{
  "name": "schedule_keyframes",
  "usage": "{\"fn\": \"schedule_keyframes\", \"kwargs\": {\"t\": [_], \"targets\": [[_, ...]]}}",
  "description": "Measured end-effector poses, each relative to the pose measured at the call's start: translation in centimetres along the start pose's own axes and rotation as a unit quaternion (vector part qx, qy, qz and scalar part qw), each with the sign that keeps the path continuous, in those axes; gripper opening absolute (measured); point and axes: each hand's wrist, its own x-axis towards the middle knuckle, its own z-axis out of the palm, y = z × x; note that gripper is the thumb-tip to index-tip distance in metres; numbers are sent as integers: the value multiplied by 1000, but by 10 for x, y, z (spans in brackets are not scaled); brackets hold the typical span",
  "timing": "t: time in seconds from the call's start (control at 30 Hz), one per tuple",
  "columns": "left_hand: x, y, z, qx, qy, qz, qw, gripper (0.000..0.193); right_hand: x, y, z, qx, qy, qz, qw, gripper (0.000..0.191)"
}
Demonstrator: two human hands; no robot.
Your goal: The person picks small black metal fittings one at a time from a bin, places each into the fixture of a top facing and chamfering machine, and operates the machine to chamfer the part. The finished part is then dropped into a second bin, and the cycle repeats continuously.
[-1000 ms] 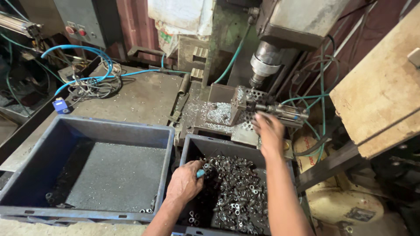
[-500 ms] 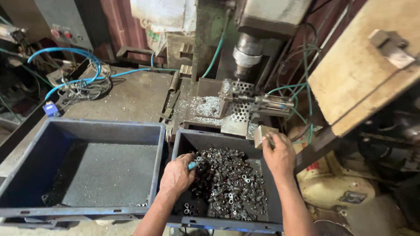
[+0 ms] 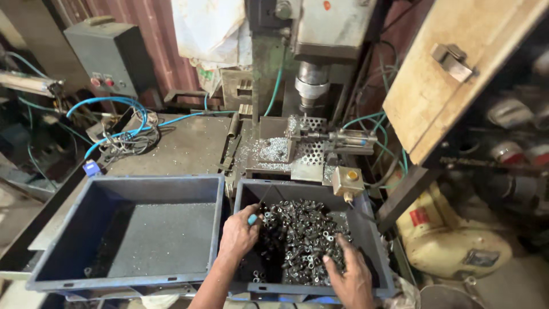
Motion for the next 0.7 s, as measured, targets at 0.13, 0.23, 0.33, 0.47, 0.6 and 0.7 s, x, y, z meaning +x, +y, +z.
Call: {"fn": "schedule_keyframes", "kwargs": {"t": [0.13,0.23,0.33,0.47,0.6,0.7], "targets": [[3,-13,-11,-104,91,-66,988,34,-6,7,7,-18,-23,-12,1000,58],[7,-41,-50,-66,152,-54,985,31,-6,7,8,-15,-28,7,999,54],[4,-80,-97,233,138,-76,960,24,-7,5,12,-4,-39,12,999,53],[-4,-126,-141,433,38,-96,895,19,-6,7,14,-29,-83,63,994,52],[-5,-172,-155,514,-141,-236,812,25,-5,10,14,-10,-69,32,997,48],[-7,-201,-151,489,-236,-315,779,29,-5,11,15,-22,-72,30,997,47]]}}
